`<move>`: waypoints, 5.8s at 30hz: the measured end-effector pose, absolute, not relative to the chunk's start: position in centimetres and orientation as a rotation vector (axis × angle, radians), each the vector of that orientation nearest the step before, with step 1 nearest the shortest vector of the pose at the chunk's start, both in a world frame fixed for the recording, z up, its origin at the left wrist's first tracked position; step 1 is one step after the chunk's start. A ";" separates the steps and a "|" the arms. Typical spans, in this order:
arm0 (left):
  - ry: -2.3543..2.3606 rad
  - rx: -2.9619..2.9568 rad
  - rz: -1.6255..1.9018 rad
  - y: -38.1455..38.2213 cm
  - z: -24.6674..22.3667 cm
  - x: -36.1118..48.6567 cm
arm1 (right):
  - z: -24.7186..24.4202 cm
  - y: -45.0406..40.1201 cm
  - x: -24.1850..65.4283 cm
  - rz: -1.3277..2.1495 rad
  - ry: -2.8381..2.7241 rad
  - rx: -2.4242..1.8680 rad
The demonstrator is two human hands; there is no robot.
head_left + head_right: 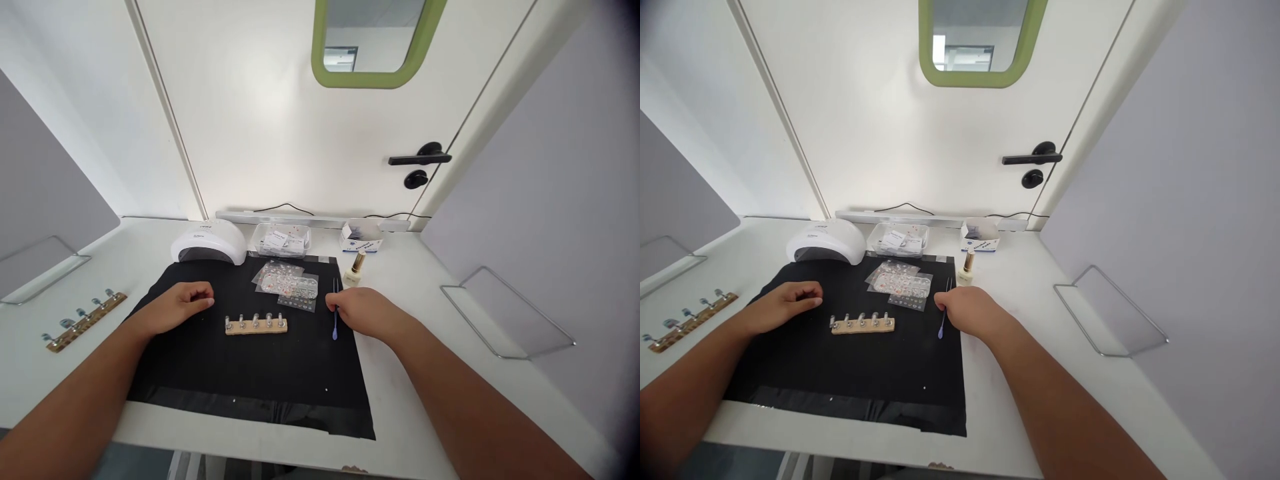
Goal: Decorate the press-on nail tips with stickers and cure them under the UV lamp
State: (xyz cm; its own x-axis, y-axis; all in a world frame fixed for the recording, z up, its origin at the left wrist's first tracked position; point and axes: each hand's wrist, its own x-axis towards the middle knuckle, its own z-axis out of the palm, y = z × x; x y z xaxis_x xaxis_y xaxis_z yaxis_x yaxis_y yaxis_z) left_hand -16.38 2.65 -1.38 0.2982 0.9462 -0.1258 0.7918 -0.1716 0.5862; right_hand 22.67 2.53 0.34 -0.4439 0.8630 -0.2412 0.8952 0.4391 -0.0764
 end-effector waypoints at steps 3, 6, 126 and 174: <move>1.409 2.044 0.231 1.6 -0.2 -14.8 | 0.0 2.6 22.5 -0.286 2.526 1.553; 1.319 2.108 0.208 0.8 0.5 -13.8 | -0.4 2.7 22.5 -0.280 2.533 1.551; 1.367 1.576 1.137 5.4 -1.0 -8.8 | -3.2 2.9 21.8 -0.727 4.003 0.967; 0.659 1.867 1.005 -1.8 0.1 -5.2 | -2.4 -2.3 17.8 -1.954 4.058 0.862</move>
